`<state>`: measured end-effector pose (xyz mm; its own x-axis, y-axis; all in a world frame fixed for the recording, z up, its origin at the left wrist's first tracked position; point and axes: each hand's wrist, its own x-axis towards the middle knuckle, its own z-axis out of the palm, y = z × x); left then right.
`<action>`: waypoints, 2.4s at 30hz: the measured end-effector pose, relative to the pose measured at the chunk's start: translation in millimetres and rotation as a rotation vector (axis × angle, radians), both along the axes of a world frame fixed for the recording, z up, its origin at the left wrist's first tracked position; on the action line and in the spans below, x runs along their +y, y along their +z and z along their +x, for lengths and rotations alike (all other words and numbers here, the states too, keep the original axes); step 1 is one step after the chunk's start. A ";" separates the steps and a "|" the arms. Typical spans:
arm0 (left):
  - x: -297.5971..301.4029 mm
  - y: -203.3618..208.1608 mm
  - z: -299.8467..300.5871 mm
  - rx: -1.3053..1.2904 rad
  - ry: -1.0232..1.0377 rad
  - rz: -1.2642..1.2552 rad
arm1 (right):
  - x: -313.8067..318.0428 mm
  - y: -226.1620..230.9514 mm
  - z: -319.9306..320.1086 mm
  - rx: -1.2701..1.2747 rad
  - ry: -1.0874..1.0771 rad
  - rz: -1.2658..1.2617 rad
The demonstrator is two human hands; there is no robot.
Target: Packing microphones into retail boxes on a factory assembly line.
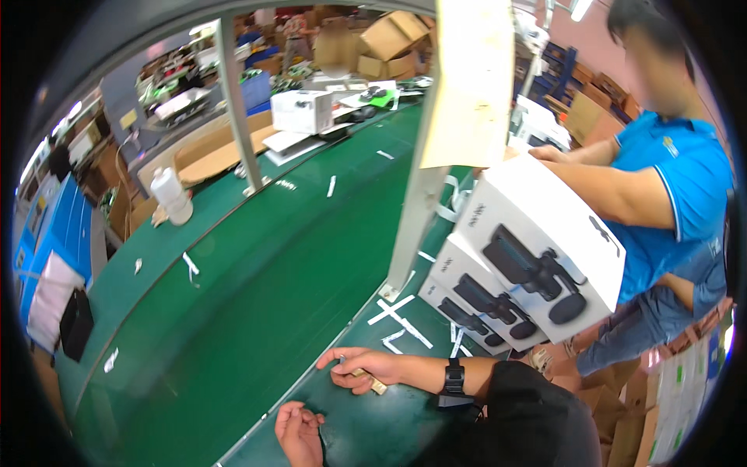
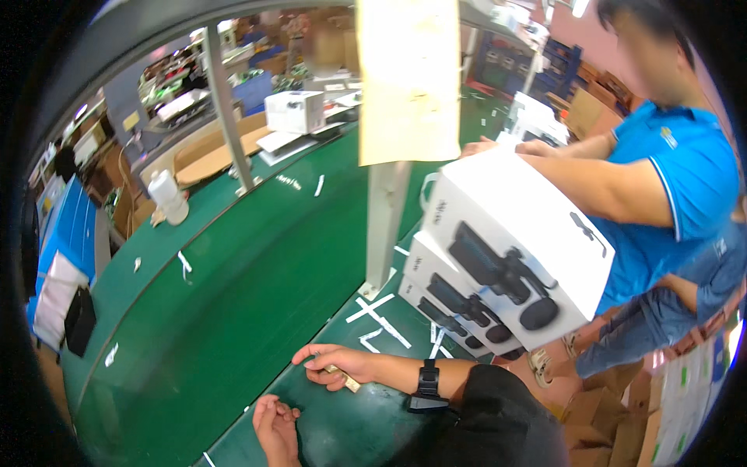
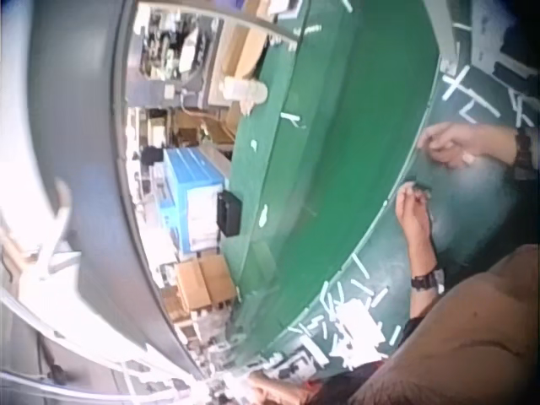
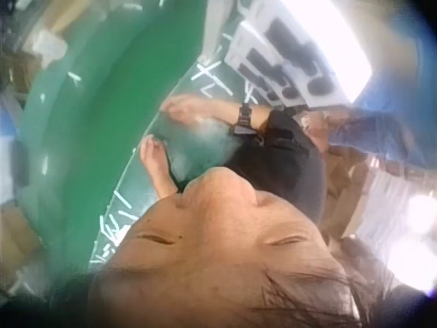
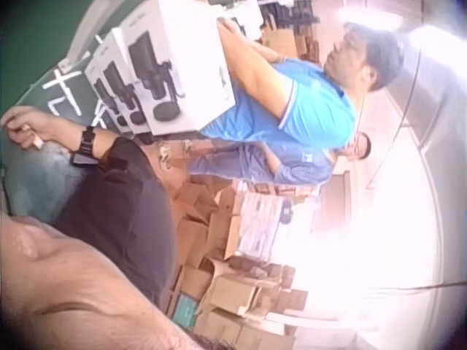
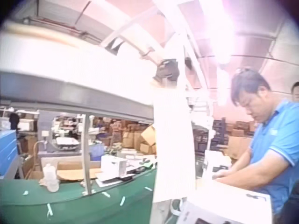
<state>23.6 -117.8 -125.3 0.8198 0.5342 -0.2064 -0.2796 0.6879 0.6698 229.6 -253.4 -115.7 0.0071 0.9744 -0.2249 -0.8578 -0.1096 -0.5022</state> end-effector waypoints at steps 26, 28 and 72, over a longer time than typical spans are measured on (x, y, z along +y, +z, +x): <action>-42.6 97.7 98.5 -0.012 0.024 0.943 | 64.5 92.1 -44.9 -1.024 -1.177 0.434; -46.9 90.7 93.2 0.125 0.054 1.030 | 61.1 92.9 -37.7 -0.881 -1.122 0.466; 41.2 1.5 -28.8 0.197 0.362 0.182 | 81.0 -15.1 -35.2 -1.366 -0.235 0.132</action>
